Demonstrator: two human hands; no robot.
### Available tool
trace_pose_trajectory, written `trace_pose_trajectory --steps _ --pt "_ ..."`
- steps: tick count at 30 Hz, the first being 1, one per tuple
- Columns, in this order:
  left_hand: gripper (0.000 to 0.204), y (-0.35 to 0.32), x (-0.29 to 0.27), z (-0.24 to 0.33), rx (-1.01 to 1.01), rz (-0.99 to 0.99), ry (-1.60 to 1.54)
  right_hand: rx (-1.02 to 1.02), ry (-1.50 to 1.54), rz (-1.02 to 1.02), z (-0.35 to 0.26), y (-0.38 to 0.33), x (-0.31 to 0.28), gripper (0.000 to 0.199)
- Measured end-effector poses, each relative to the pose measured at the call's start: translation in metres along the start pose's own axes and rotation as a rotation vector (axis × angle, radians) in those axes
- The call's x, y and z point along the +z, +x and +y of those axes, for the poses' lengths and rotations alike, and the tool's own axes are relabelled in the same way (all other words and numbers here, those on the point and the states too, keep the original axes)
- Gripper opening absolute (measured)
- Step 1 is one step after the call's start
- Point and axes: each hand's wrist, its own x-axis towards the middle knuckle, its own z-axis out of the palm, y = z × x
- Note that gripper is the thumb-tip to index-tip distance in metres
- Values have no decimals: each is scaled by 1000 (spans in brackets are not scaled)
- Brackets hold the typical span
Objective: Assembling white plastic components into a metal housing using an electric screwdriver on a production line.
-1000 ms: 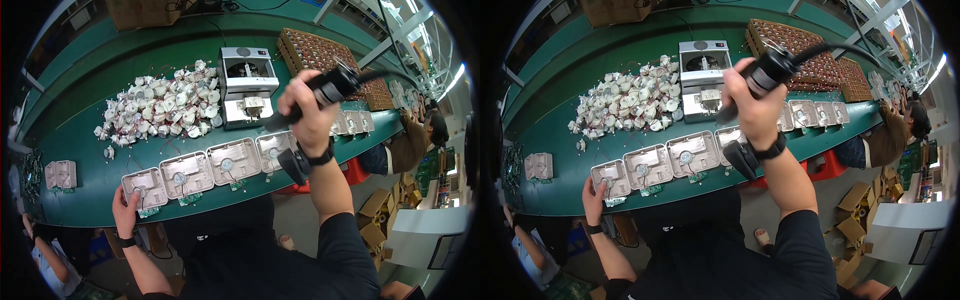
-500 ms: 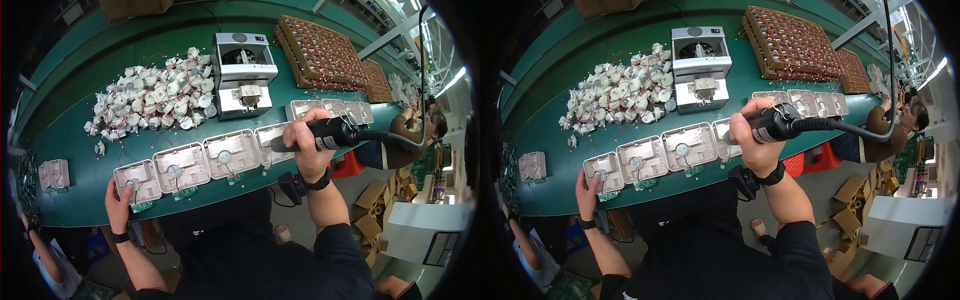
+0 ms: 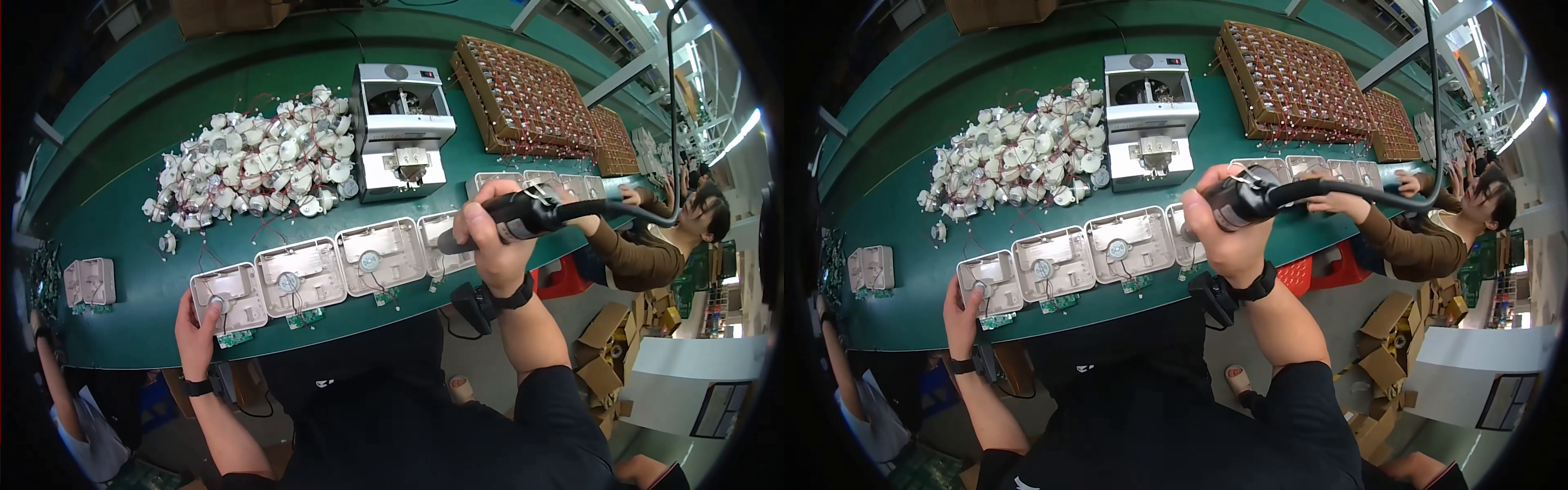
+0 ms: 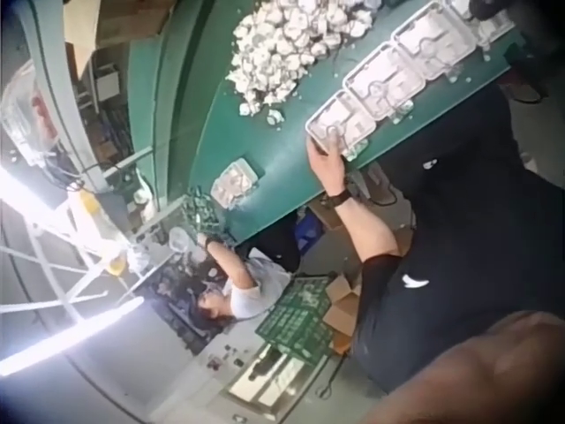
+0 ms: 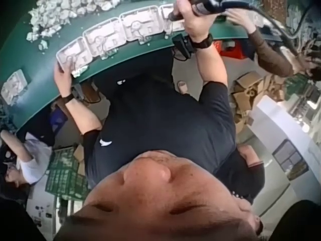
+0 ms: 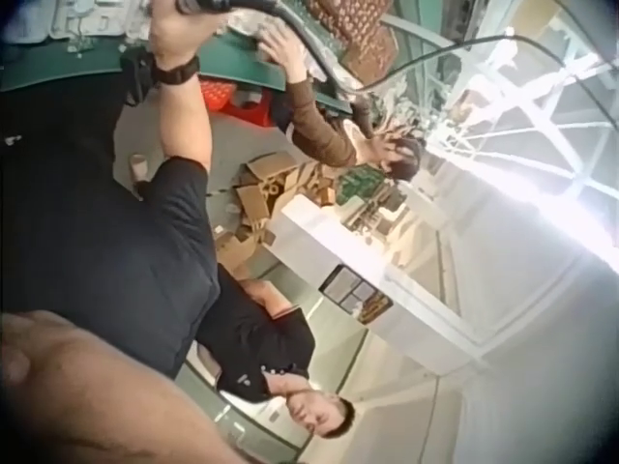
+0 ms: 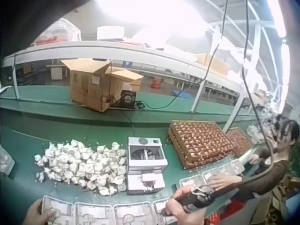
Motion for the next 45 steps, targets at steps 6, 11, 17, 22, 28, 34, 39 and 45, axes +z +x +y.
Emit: trace_pose_trajectory --steps 6,11,17,22,28,34,39,45 --pt "58 2 0 1 21 4 46 -140 223 -5 -33 58 29 12" --pt "55 -1 2 5 -4 21 37 -179 45 3 -12 95 42 9" --pt "52 2 0 -3 -24 37 71 -14 187 -18 -20 56 40 10" --pt "56 3 2 -3 7 71 72 41 229 -123 -22 2 47 18" --pt "55 2 5 1 5 74 24 66 144 -163 -3 -11 56 24" --pt "53 -1 6 7 8 65 2 -1 106 -177 18 -24 58 23" --pt "52 0 7 13 33 66 57 -42 76 -195 23 -27 58 24" --pt "54 -2 17 2 51 60 32 9 56 -263 24 -15 40 21"
